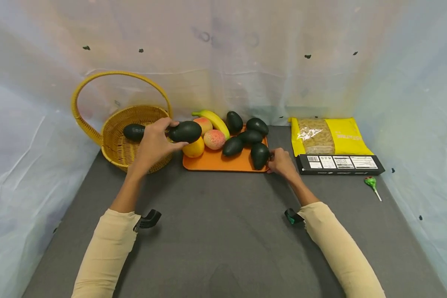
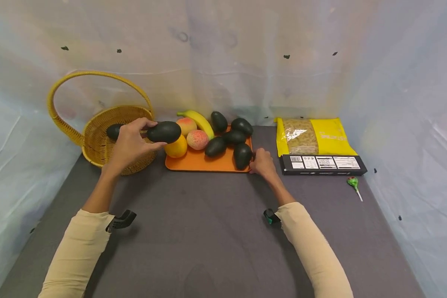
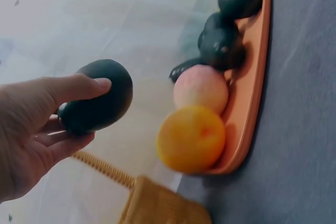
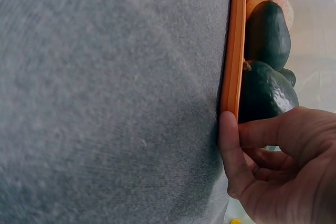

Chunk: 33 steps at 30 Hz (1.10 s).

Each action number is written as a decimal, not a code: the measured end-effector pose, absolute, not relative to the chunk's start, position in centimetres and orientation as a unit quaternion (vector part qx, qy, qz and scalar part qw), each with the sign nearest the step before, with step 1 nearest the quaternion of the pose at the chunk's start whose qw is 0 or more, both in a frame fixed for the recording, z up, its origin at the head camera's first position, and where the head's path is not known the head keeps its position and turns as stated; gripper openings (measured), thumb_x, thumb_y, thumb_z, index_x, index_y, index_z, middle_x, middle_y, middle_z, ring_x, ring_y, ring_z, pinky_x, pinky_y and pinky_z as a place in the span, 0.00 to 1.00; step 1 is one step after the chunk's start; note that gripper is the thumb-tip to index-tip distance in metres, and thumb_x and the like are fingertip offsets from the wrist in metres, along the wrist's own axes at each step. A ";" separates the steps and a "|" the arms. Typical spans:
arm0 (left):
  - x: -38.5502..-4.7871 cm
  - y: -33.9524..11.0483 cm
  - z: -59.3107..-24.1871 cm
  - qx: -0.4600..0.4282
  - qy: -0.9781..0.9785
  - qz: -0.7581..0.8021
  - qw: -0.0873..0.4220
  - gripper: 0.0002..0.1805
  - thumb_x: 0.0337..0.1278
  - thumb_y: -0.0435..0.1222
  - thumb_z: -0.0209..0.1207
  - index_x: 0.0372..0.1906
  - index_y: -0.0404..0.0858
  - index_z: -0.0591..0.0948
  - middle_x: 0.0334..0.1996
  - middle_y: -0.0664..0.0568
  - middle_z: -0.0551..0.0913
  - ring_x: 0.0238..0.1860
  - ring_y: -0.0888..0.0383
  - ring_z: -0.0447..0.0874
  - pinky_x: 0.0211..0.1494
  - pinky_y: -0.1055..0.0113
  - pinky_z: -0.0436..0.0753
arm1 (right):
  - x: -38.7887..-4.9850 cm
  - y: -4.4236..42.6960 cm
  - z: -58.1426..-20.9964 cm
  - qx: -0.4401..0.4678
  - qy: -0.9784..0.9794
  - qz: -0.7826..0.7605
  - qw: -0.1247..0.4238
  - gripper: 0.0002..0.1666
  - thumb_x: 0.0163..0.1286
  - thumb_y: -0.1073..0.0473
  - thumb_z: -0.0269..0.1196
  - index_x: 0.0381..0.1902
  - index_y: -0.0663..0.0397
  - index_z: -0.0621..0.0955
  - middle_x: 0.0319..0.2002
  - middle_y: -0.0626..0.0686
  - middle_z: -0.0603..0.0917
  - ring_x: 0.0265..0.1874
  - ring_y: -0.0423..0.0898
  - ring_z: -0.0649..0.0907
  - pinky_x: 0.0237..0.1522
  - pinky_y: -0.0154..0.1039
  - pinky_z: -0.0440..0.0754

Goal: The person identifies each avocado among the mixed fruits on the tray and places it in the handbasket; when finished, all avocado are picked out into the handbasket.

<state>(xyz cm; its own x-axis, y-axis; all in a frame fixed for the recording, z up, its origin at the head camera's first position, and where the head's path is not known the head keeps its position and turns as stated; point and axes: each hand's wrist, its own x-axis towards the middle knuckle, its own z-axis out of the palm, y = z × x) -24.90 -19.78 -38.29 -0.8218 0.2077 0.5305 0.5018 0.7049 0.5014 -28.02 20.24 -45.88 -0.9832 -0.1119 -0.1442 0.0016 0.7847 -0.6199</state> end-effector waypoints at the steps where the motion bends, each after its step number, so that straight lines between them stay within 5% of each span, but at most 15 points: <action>1: -24.9 -20.3 -38.4 -0.191 -0.898 -0.327 0.223 0.29 0.42 0.33 0.83 0.50 0.27 0.83 0.48 0.34 0.86 0.46 0.38 0.86 0.51 0.45 0.84 | -28.0 20.2 -45.9 -0.029 0.940 -0.327 0.088 0.21 0.68 0.68 0.63 0.58 0.70 0.82 0.37 0.66 0.90 0.20 0.40 0.88 0.31 0.38 0.89; 17: -26.7 -27.3 -37.7 -0.085 -0.921 -0.308 0.222 0.22 0.49 0.30 0.79 0.45 0.24 0.82 0.44 0.29 0.83 0.44 0.31 0.86 0.51 0.40 0.85 | -28.0 20.2 -46.1 -0.044 0.940 -0.331 0.075 0.22 0.67 0.69 0.62 0.57 0.74 0.82 0.37 0.69 0.90 0.21 0.45 0.90 0.29 0.38 0.89; 33: -31.8 -30.3 -39.4 -0.008 -0.939 -0.308 0.153 0.21 0.56 0.34 0.75 0.45 0.24 0.79 0.51 0.25 0.82 0.50 0.28 0.81 0.55 0.35 0.81 | -28.1 20.4 -46.2 -0.049 0.934 -0.346 0.077 0.22 0.67 0.71 0.62 0.58 0.75 0.81 0.38 0.71 0.89 0.20 0.44 0.89 0.27 0.37 0.88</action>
